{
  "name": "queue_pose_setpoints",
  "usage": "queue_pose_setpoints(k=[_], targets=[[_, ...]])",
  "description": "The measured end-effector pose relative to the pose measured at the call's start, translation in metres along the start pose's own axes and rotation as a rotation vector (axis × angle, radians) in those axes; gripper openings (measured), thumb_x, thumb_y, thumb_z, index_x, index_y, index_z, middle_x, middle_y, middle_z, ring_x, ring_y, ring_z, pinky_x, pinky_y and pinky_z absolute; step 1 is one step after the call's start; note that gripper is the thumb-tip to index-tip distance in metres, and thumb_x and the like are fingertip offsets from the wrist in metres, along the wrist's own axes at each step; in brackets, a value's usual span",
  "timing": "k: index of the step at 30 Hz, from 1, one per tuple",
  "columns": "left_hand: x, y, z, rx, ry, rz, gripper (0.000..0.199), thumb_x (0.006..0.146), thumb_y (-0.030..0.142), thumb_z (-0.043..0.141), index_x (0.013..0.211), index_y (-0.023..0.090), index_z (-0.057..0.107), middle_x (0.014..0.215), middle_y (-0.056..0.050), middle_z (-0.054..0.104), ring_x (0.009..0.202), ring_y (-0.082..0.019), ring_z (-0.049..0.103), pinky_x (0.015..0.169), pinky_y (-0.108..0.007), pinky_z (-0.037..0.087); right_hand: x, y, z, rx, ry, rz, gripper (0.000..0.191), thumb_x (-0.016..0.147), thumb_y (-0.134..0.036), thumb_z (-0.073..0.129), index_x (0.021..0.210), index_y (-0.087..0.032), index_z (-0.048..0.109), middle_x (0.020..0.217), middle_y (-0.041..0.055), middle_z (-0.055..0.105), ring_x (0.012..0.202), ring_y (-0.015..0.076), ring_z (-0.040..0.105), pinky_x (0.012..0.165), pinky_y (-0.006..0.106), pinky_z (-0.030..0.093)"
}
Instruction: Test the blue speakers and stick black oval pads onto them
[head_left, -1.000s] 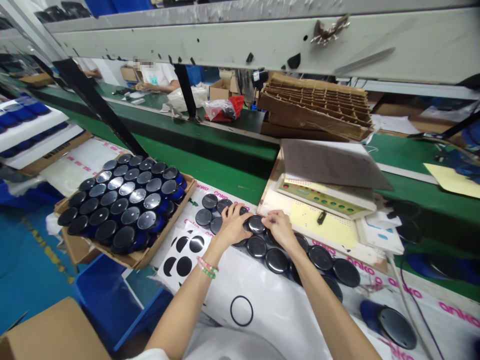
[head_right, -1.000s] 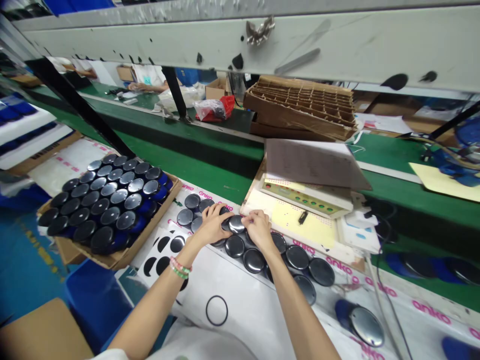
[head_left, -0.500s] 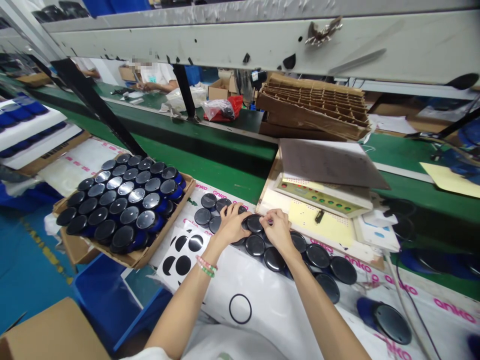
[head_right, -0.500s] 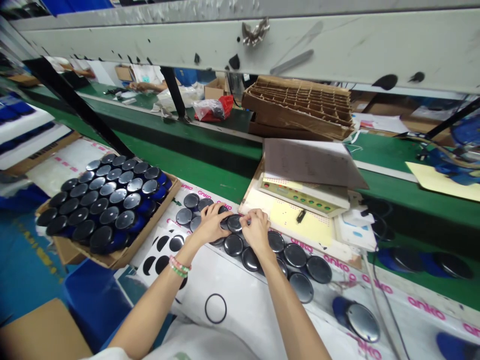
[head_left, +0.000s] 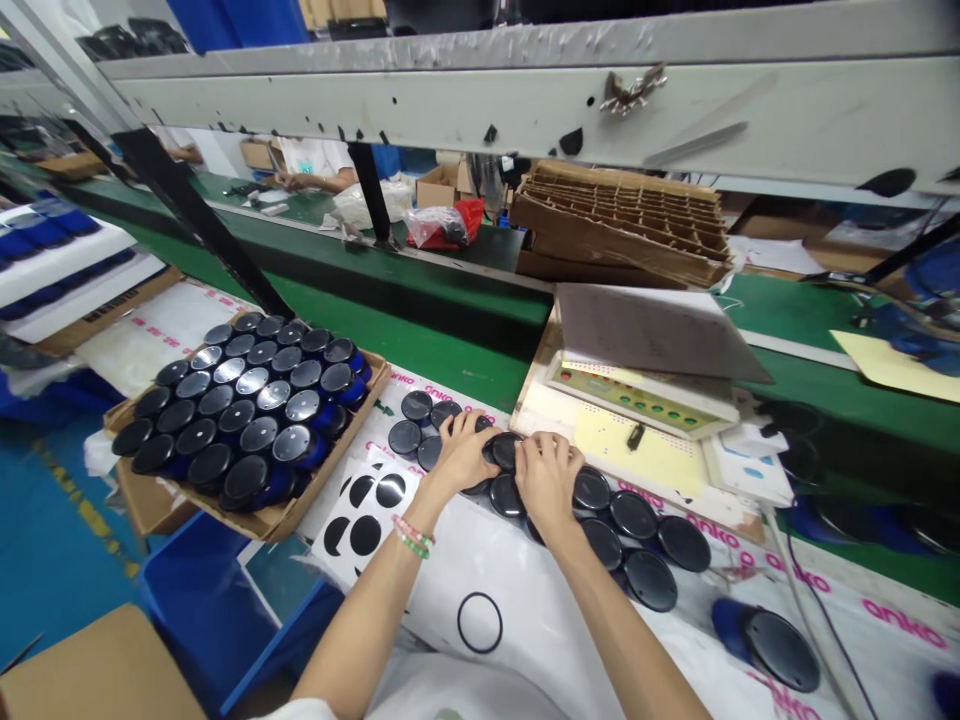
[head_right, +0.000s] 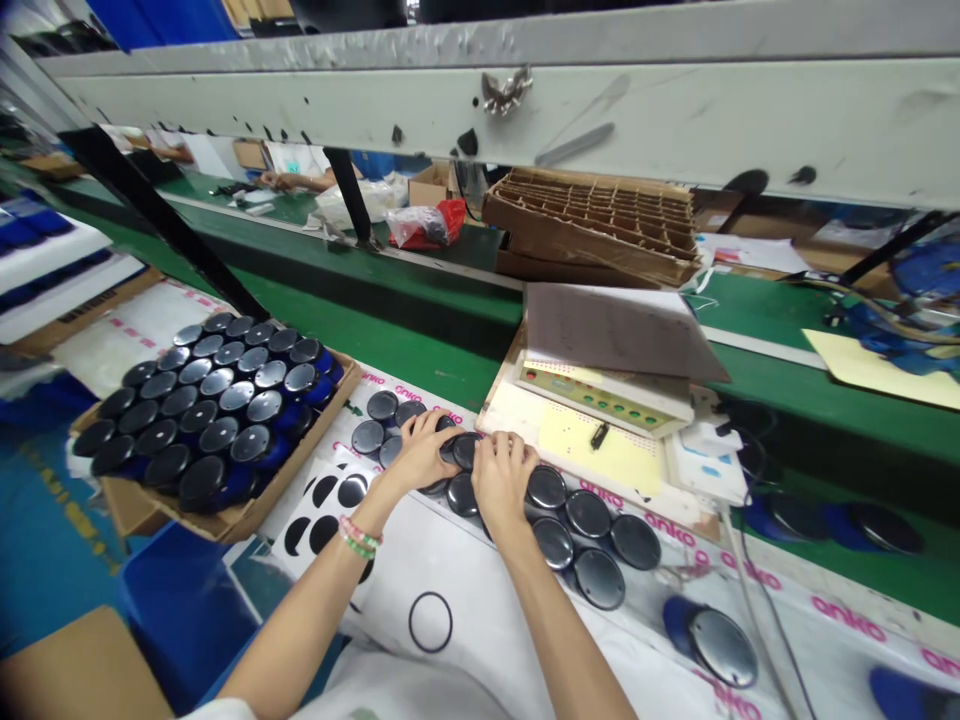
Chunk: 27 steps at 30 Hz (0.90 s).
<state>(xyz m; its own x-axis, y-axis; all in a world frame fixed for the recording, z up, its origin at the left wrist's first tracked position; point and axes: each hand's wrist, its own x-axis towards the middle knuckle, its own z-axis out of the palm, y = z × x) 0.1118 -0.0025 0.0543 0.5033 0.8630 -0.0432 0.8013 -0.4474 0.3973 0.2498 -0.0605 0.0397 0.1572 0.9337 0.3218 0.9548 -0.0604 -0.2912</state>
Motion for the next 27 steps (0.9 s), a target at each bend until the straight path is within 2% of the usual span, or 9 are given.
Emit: queue_pose_setpoints(k=[5,10,13,14,16,18,21,24,27], targets=[[0.002,-0.003,0.000,-0.032,-0.012,0.009,0.051,0.063,0.028,0.069,0.113,0.032,0.058,0.132,-0.004,0.040,0.125,-0.029,0.032,0.107,-0.052,0.013,-0.012,-0.011,-0.005,-0.085,-0.026,-0.093,0.026,0.090,-0.019,0.041,0.098,-0.012,0.065,0.102,0.0150,0.062,0.103,0.0304,0.042,0.088,0.049,0.022],[0.002,0.002,-0.005,-0.072,0.010,0.009,0.033,0.076,0.037,0.062,0.109,0.033,0.061,0.133,-0.001,0.042,0.128,-0.027,0.032,0.108,-0.050,0.015,-0.013,-0.012,-0.011,-0.090,-0.072,-0.130,0.024,0.086,-0.017,0.045,0.100,-0.014,0.065,0.108,0.0161,0.059,0.108,0.0327,0.041,0.090,0.051,0.024],[-0.019,-0.002,-0.016,-0.080,0.117,-0.058,0.038,0.082,0.036,0.057,0.120,0.034,0.053,0.141,-0.001,0.034,0.132,-0.026,0.025,0.109,-0.044,0.019,-0.004,-0.004,-0.021,-0.060,-0.091,-0.086,0.023,0.086,-0.024,0.049,0.100,-0.012,0.063,0.103,0.0193,0.058,0.106,0.0370,0.042,0.086,0.054,0.027],[-0.032,-0.009,-0.020,-0.082,0.157,-0.105,0.037,0.086,0.034,0.053,0.123,0.033,0.049,0.141,-0.002,0.034,0.132,-0.025,0.026,0.108,-0.042,0.022,-0.002,-0.003,-0.025,-0.047,-0.090,-0.059,0.025,0.086,-0.027,0.050,0.102,-0.011,0.061,0.104,0.0213,0.056,0.106,0.0392,0.041,0.084,0.056,0.027],[-0.062,-0.028,-0.027,-0.088,0.207,-0.232,0.033,0.092,0.031,0.043,0.125,0.026,0.047,0.132,-0.006,0.045,0.122,-0.022,0.041,0.101,-0.042,0.033,-0.004,-0.009,-0.029,-0.001,-0.110,-0.044,0.029,0.086,-0.029,0.050,0.107,-0.011,0.058,0.108,0.0224,0.053,0.107,0.0410,0.040,0.083,0.056,0.028],[-0.095,-0.052,-0.028,-0.098,0.187,-0.363,0.028,0.093,0.031,0.043,0.116,0.017,0.051,0.110,-0.007,0.058,0.097,-0.018,0.057,0.086,-0.040,0.046,-0.018,-0.030,-0.026,0.085,-0.198,-0.135,0.024,0.084,-0.029,0.054,0.105,-0.017,0.059,0.107,0.0163,0.055,0.104,0.0355,0.045,0.084,0.049,0.034],[-0.134,-0.082,-0.019,-0.114,0.090,-0.512,0.025,0.089,0.035,0.052,0.098,0.013,0.058,0.086,-0.002,0.061,0.073,-0.013,0.060,0.070,-0.033,0.051,-0.054,-0.083,-0.007,0.225,-0.412,-0.349,0.019,0.077,-0.030,0.066,0.092,-0.020,0.062,0.093,0.0053,0.060,0.088,0.0218,0.055,0.077,0.035,0.044],[-0.148,-0.093,-0.007,-0.126,0.018,-0.593,0.024,0.088,0.036,0.053,0.093,0.013,0.059,0.085,-0.002,0.061,0.073,-0.013,0.060,0.069,-0.032,0.051,-0.083,-0.129,0.017,0.260,-0.540,-0.382,0.026,0.083,-0.037,0.061,0.096,-0.014,0.059,0.097,0.0049,0.060,0.087,0.0180,0.057,0.075,0.036,0.047],[-0.147,-0.093,-0.001,-0.131,-0.011,-0.632,0.025,0.088,0.036,0.053,0.097,0.013,0.058,0.091,-0.003,0.061,0.078,-0.014,0.060,0.072,-0.033,0.051,-0.089,-0.145,0.030,0.297,-0.591,-0.358,0.024,0.085,-0.034,0.059,0.097,-0.013,0.058,0.100,0.0051,0.059,0.090,0.0184,0.057,0.078,0.038,0.047]])
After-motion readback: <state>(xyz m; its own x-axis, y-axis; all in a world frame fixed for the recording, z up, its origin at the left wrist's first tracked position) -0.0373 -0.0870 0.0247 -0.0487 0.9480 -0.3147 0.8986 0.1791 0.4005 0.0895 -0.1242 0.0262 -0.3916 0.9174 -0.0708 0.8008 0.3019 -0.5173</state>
